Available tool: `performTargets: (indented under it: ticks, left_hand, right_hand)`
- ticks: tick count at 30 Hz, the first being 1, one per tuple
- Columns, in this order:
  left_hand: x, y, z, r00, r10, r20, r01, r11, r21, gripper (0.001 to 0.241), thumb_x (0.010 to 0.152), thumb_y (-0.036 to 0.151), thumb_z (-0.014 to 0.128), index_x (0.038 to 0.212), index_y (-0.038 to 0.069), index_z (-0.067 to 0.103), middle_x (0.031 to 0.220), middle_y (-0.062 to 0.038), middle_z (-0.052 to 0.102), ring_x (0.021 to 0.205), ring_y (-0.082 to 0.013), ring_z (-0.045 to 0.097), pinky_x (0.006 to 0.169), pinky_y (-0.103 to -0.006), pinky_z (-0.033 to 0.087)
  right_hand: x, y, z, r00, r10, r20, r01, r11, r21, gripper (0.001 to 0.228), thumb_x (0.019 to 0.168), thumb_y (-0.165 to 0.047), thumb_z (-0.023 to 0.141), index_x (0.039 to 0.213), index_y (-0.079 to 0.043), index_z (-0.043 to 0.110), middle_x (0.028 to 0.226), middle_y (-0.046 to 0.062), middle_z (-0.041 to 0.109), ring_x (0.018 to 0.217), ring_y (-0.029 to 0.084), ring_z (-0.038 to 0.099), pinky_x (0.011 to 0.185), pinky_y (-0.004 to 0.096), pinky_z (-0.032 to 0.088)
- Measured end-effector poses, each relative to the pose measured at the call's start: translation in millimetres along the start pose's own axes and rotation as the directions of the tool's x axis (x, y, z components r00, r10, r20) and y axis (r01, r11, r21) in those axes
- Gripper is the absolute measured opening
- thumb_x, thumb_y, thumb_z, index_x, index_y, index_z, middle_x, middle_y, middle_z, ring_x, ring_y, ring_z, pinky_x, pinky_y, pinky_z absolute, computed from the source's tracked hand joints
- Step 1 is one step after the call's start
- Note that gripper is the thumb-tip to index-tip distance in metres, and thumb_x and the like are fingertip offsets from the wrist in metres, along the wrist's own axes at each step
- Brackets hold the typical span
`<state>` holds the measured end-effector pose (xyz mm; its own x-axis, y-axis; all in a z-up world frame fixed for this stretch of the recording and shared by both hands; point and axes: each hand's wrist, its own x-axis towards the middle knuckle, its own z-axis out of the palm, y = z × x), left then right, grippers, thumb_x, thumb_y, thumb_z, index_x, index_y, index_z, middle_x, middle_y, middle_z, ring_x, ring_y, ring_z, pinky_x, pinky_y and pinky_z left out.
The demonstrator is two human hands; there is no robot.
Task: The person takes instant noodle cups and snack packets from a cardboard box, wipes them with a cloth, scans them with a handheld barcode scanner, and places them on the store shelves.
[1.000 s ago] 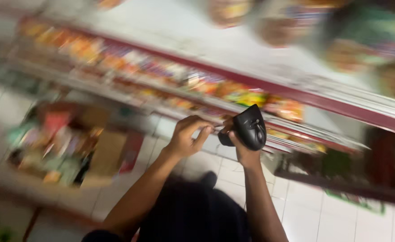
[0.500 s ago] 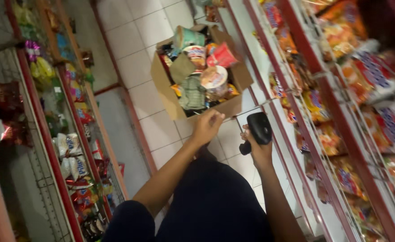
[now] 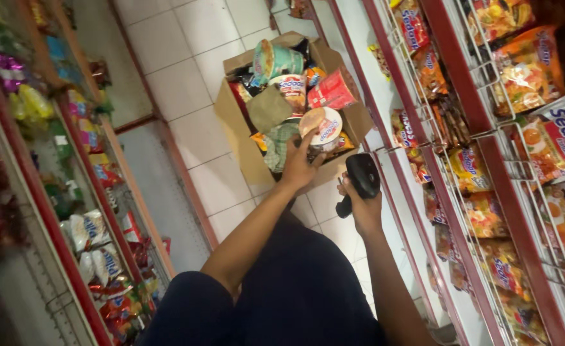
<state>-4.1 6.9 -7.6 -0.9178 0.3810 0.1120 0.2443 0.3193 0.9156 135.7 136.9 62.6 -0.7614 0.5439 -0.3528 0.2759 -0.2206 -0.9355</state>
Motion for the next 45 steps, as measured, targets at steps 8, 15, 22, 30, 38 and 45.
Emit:
performTargets:
  ticks: [8,15,22,30,38,45]
  left_hand:
    - [15.9,-17.5,11.3,0.997,0.022,-0.071,-0.021,1.000,0.013,0.054,0.086,0.014,0.079,0.138,0.023,0.067,0.128,-0.022,0.060,0.107,-0.0384,0.065,0.089,-0.0422,0.056]
    - [20.7,5.1,-33.3,0.979,-0.094,0.179,0.105,0.993,-0.052,0.035,0.101,0.021,0.066,0.136,0.019,0.069,0.087,-0.020,0.070,0.069,-0.0250,0.066,0.067,-0.0376,0.055]
    - [34.0,1.0,-45.7,0.930,-0.060,0.363,0.180,0.935,-0.307,0.035,0.106,0.028,0.059,0.122,0.000,0.072,0.083,-0.006,0.074,0.068,-0.0098,0.071,0.062,-0.0293,0.059]
    - [28.8,21.2,-27.9,0.939,-0.107,0.326,0.242,0.879,-0.410,0.052,0.107,0.027,0.051,0.155,0.013,0.035,0.122,-0.010,0.066,0.109,-0.0168,0.064,0.099,-0.0343,0.051]
    - [26.6,19.9,-18.1,0.752,-0.212,0.623,0.659,0.224,-0.719,0.068,0.101,0.034,0.058,0.160,0.019,0.028,0.142,-0.009,0.056,0.122,-0.0202,0.062,0.101,-0.0414,0.052]
    - [16.4,22.6,-4.0,0.705,-0.120,0.698,0.691,-0.101,-0.716,0.053,0.106,0.044,0.057,0.146,0.010,0.050,0.138,-0.011,0.063,0.125,-0.0246,0.063,0.107,-0.0456,0.051]
  right_hand:
    - [-11.1,-6.0,-9.6,0.997,0.003,-0.076,-0.004,1.000,-0.010,0.026,0.096,-0.013,0.074,0.116,0.003,0.068,0.098,0.008,0.072,0.086,0.016,0.071,0.080,0.031,0.057]
    - [-10.0,-1.2,-21.1,0.984,-0.030,-0.173,0.040,0.997,0.059,0.034,0.096,-0.008,0.073,0.127,0.003,0.063,0.113,0.010,0.070,0.091,0.016,0.069,0.082,0.032,0.057]
    - [3.8,-11.4,-21.3,0.981,-0.044,-0.189,0.070,0.989,0.133,0.042,0.092,-0.010,0.071,0.132,-0.003,0.060,0.120,0.007,0.070,0.103,0.016,0.072,0.083,0.033,0.060]
    - [0.7,-24.4,14.6,0.969,-0.114,-0.218,0.119,0.993,0.012,0.045,0.086,-0.005,0.079,0.127,-0.003,0.061,0.110,0.004,0.071,0.095,0.011,0.067,0.081,0.028,0.056]
    - [-2.7,-47.1,22.0,0.978,-0.093,-0.187,0.106,0.992,0.064,0.039,0.089,-0.006,0.079,0.125,-0.001,0.065,0.108,0.006,0.073,0.089,0.012,0.067,0.077,0.029,0.055]
    - [-4.5,-48.0,18.0,0.965,-0.118,-0.234,0.139,0.987,0.075,0.047,0.087,-0.008,0.079,0.130,-0.003,0.060,0.109,0.006,0.070,0.090,0.013,0.068,0.077,0.029,0.057]
